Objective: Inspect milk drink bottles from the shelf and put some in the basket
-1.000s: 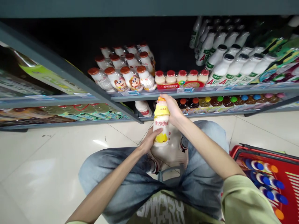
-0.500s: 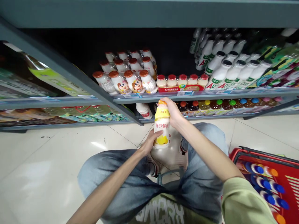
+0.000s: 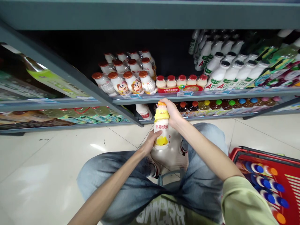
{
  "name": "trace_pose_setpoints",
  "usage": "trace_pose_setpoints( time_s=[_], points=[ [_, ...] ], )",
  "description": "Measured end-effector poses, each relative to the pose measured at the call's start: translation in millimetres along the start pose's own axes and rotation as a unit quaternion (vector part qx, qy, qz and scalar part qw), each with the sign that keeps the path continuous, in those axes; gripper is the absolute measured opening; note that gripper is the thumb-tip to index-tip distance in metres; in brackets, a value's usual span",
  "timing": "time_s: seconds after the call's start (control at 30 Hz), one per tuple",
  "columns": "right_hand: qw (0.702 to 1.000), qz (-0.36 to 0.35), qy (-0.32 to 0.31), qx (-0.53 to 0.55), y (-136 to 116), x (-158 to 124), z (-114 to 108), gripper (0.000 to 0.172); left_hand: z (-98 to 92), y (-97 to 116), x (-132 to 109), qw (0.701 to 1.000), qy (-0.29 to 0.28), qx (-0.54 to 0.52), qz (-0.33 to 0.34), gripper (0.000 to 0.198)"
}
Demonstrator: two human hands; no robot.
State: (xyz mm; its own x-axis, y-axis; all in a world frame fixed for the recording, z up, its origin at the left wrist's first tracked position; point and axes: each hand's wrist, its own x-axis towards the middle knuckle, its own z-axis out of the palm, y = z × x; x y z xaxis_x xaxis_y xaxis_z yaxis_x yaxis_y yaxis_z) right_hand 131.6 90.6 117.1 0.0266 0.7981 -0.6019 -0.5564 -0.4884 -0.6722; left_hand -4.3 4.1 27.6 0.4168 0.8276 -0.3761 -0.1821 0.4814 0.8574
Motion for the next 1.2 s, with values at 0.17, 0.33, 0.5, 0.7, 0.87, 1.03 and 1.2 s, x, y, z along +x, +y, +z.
trace_pose_setpoints(
  time_s=[0.17, 0.33, 0.5, 0.7, 0.87, 1.03, 1.2],
  points=[
    [1.000, 0.010, -0.004, 0.000, -1, 0, -2, 0.013, -2.8, -1, 0, 0.999, -0.015, 0.028, 0.006, 0.061],
    [1.000, 0.003, -0.008, 0.005, -1, 2, -4, 0.011, -5.5, -4, 2, 0.999, -0.030, 0.006, -0.016, 0.064],
    [1.000, -0.003, -0.014, -0.007, -1, -1, -4, 0.010, -7.9, -3, 3, 0.997, -0.063, -0.001, -0.036, 0.067],
    [1.000, 0.004, -0.010, -0.002, -4, -7, -3, 0.009, -6.5, 4, 2, 0.993, -0.101, 0.035, -0.055, 0.064],
    [1.000, -0.010, -0.013, -0.007, -3, -4, -5, 0.006, -5.1, 2, 3, 0.995, -0.078, 0.037, -0.052, 0.062],
    [1.000, -0.014, -0.008, -0.009, -3, -2, -6, 0.006, -4.3, 2, 5, 0.995, -0.074, 0.044, -0.049, 0.055],
    [1.000, -0.014, -0.006, -0.017, -4, -3, -5, 0.006, -1.9, 6, 5, 0.995, -0.077, 0.040, -0.053, 0.060]
  ],
)
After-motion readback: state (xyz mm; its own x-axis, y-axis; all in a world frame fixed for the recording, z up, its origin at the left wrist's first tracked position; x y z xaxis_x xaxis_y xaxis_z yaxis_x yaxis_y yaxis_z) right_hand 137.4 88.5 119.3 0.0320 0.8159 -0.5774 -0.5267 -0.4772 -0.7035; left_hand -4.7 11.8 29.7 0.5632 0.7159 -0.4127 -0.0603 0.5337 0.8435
